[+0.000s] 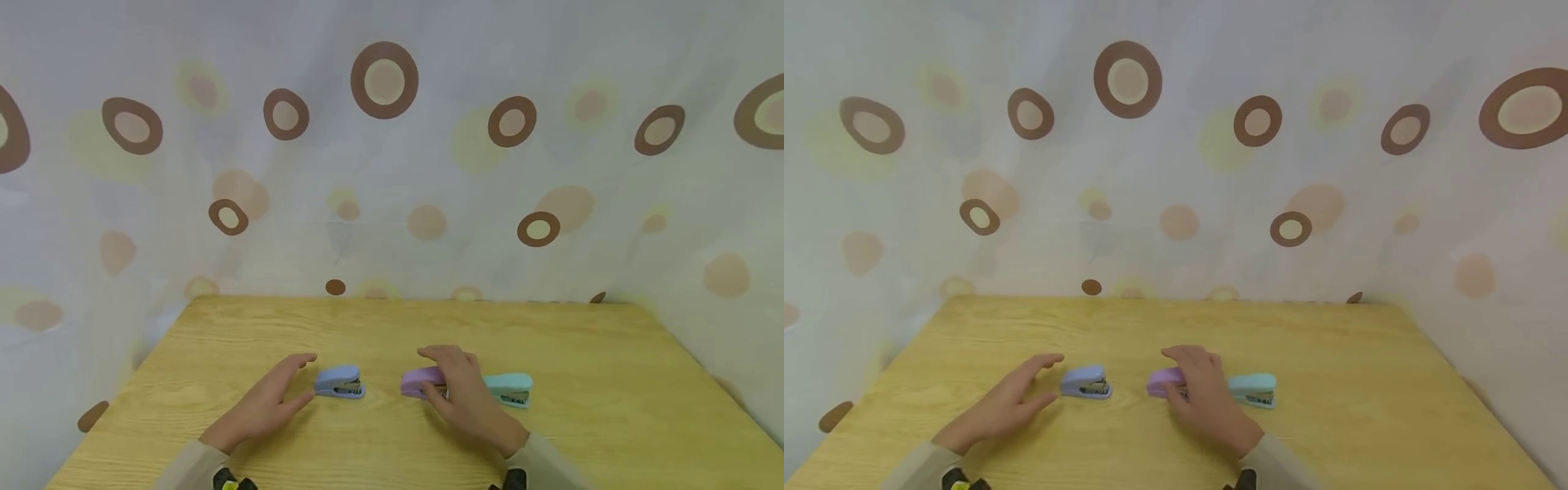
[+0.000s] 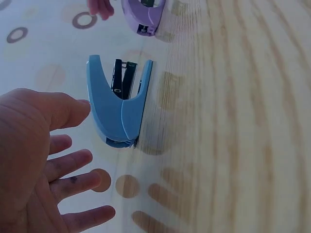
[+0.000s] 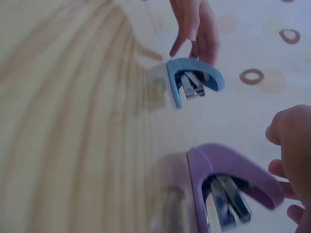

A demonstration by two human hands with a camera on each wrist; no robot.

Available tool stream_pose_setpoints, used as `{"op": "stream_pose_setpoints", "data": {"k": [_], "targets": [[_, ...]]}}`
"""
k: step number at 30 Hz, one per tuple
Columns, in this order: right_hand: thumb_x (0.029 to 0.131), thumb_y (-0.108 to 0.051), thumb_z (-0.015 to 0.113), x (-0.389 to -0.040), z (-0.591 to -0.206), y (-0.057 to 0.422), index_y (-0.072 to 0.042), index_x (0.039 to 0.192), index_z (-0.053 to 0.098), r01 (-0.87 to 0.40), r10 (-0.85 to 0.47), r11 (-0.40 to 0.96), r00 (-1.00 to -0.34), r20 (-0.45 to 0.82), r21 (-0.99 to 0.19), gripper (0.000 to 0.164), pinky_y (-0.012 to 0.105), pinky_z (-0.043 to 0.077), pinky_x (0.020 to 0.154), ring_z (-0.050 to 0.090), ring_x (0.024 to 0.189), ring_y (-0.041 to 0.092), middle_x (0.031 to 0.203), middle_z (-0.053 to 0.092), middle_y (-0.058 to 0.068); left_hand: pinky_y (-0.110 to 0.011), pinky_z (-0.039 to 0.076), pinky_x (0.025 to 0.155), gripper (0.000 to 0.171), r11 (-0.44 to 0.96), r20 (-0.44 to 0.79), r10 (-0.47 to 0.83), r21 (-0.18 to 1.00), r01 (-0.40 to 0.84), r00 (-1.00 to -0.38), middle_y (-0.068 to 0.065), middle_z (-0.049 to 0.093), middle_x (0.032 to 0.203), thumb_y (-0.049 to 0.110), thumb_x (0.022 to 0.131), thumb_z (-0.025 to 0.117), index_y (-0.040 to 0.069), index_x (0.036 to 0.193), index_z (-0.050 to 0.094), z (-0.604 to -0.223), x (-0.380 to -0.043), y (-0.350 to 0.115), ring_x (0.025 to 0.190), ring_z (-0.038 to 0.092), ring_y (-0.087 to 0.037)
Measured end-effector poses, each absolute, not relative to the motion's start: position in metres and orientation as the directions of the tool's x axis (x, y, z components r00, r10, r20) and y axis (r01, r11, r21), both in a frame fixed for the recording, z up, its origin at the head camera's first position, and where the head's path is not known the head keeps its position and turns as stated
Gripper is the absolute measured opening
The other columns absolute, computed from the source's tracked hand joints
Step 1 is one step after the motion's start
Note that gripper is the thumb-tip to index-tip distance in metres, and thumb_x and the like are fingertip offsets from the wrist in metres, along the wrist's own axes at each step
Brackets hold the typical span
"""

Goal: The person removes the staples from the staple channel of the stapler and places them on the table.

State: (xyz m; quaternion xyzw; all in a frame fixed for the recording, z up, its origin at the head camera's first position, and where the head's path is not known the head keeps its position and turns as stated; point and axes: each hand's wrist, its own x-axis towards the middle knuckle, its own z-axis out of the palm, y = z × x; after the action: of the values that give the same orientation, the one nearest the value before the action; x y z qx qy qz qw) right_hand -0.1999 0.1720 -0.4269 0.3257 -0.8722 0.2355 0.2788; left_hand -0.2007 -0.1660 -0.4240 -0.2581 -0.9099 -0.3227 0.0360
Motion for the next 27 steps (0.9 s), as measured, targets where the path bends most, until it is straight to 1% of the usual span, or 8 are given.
{"op": "stream_pose_setpoints", "data": {"k": [4, 9, 11, 15, 19, 22, 27], "targets": [[0.078, -0.011, 0.076, -0.202, -0.423, 0.152, -0.008, 0.119, 0.059, -0.708, -0.448, 0.673, -0.62, 0.645, -0.214, 0.045, 0.048, 0.034, 0.086, 0.053, 0.112, 0.024, 0.12, 0.058, 0.007, -0.052, 0.041, 0.102, 0.054, 0.646, 0.248, 0.454, 0.569, 0.508, -0.856, -0.012, 0.05, 0.139, 0.019, 0.093, 0.063, 0.003, 0.141, 0.042, -0.424, -0.207, -0.163, 0.127, 0.049, -0.032], [0.078, -0.013, 0.076, -0.205, -0.424, 0.131, -0.007, 0.116, 0.062, -0.71, -0.459, 0.669, -0.627, 0.63, -0.22, 0.041, 0.047, 0.034, 0.087, 0.053, 0.112, 0.023, 0.118, 0.059, 0.007, -0.052, 0.041, 0.102, 0.053, 0.62, 0.256, 0.485, 0.574, 0.535, -0.836, -0.011, 0.051, 0.138, 0.02, 0.093, 0.064, 0.003, 0.139, 0.044, -0.422, -0.214, -0.157, 0.127, 0.049, -0.032], [0.079, -0.014, 0.075, -0.207, -0.424, 0.124, -0.007, 0.115, 0.063, -0.706, -0.47, 0.682, -0.624, 0.625, -0.191, 0.038, 0.048, 0.035, 0.089, 0.054, 0.111, 0.023, 0.116, 0.06, 0.006, -0.051, 0.041, 0.102, 0.052, 0.612, 0.26, 0.498, 0.57, 0.548, -0.827, -0.011, 0.053, 0.136, 0.018, 0.092, 0.064, 0.002, 0.137, 0.045, -0.42, -0.214, -0.155, 0.126, 0.05, -0.032], [0.08, -0.016, 0.074, -0.211, -0.424, 0.115, -0.008, 0.11, 0.065, -0.68, -0.494, 0.729, -0.607, 0.622, -0.084, 0.033, 0.049, 0.036, 0.092, 0.056, 0.107, 0.023, 0.11, 0.063, 0.004, -0.051, 0.043, 0.1, 0.048, 0.606, 0.253, 0.526, 0.559, 0.566, -0.812, -0.011, 0.054, 0.133, 0.016, 0.092, 0.064, 0.001, 0.135, 0.047, -0.418, -0.216, -0.15, 0.124, 0.051, -0.031], [0.08, -0.017, 0.075, -0.213, -0.421, 0.108, -0.01, 0.107, 0.066, -0.657, -0.502, 0.752, -0.619, 0.604, -0.048, 0.029, 0.047, 0.037, 0.093, 0.057, 0.104, 0.022, 0.106, 0.064, 0.003, -0.049, 0.044, 0.1, 0.045, 0.606, 0.235, 0.536, 0.561, 0.564, -0.81, -0.01, 0.055, 0.132, 0.014, 0.093, 0.063, 0.002, 0.134, 0.048, -0.417, -0.218, -0.146, 0.123, 0.052, -0.029], [0.081, -0.018, 0.075, -0.214, -0.42, 0.103, -0.011, 0.106, 0.066, -0.648, -0.503, 0.76, -0.637, 0.584, -0.052, 0.028, 0.042, 0.039, 0.088, 0.058, 0.1, 0.02, 0.103, 0.064, 0.001, -0.048, 0.045, 0.098, 0.043, 0.602, 0.246, 0.544, 0.551, 0.578, -0.802, -0.01, 0.056, 0.13, 0.012, 0.093, 0.062, 0.002, 0.132, 0.049, -0.418, -0.219, -0.144, 0.121, 0.053, -0.028], [0.08, -0.023, 0.076, -0.217, -0.421, 0.096, -0.014, 0.103, 0.069, -0.639, -0.501, 0.765, -0.666, 0.553, -0.076, 0.026, 0.034, 0.042, 0.076, 0.061, 0.093, 0.016, 0.097, 0.068, -0.002, -0.045, 0.048, 0.093, 0.039, 0.585, 0.257, 0.554, 0.557, 0.59, -0.792, -0.011, 0.057, 0.125, 0.008, 0.092, 0.061, 0.0, 0.129, 0.05, -0.42, -0.217, -0.14, 0.113, 0.056, -0.026]]}}
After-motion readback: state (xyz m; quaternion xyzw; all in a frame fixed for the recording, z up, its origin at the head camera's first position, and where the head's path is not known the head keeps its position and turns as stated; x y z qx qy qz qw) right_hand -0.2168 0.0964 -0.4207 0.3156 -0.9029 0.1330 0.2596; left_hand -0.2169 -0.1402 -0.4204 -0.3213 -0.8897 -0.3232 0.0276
